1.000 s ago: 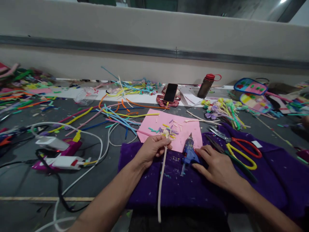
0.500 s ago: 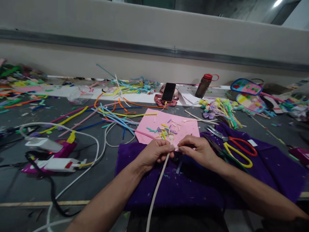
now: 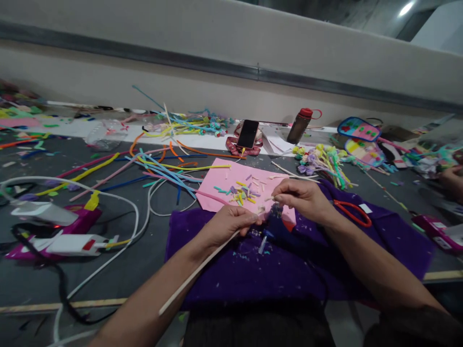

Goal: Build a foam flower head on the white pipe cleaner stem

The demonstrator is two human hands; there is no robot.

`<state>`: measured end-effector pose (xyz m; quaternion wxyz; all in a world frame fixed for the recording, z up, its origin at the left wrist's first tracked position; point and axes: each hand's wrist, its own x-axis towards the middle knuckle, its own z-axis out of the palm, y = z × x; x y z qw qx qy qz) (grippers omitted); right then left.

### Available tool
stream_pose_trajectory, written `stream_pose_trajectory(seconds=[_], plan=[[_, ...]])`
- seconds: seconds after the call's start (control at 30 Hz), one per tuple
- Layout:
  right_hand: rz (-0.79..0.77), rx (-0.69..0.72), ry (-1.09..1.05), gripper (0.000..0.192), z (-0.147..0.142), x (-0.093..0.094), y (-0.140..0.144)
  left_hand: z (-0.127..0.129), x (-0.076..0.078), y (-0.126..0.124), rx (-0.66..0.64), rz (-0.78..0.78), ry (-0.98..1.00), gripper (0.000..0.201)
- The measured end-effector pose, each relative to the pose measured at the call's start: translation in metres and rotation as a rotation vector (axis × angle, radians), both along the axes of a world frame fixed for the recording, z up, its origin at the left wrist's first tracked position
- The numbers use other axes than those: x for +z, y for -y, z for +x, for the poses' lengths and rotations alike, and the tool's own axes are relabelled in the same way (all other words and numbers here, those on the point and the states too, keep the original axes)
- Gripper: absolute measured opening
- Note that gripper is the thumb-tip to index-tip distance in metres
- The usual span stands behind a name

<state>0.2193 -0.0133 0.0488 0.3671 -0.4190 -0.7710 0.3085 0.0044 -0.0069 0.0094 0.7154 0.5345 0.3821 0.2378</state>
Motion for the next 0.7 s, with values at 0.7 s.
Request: stream_pose_trajectory(seconds=[0.7], plan=[[0.084,0.096,0.035,0.009,0.002,-0.027,0.001,0.003,-0.006,-0.002,-0.066,0.056,-0.130,0.027]])
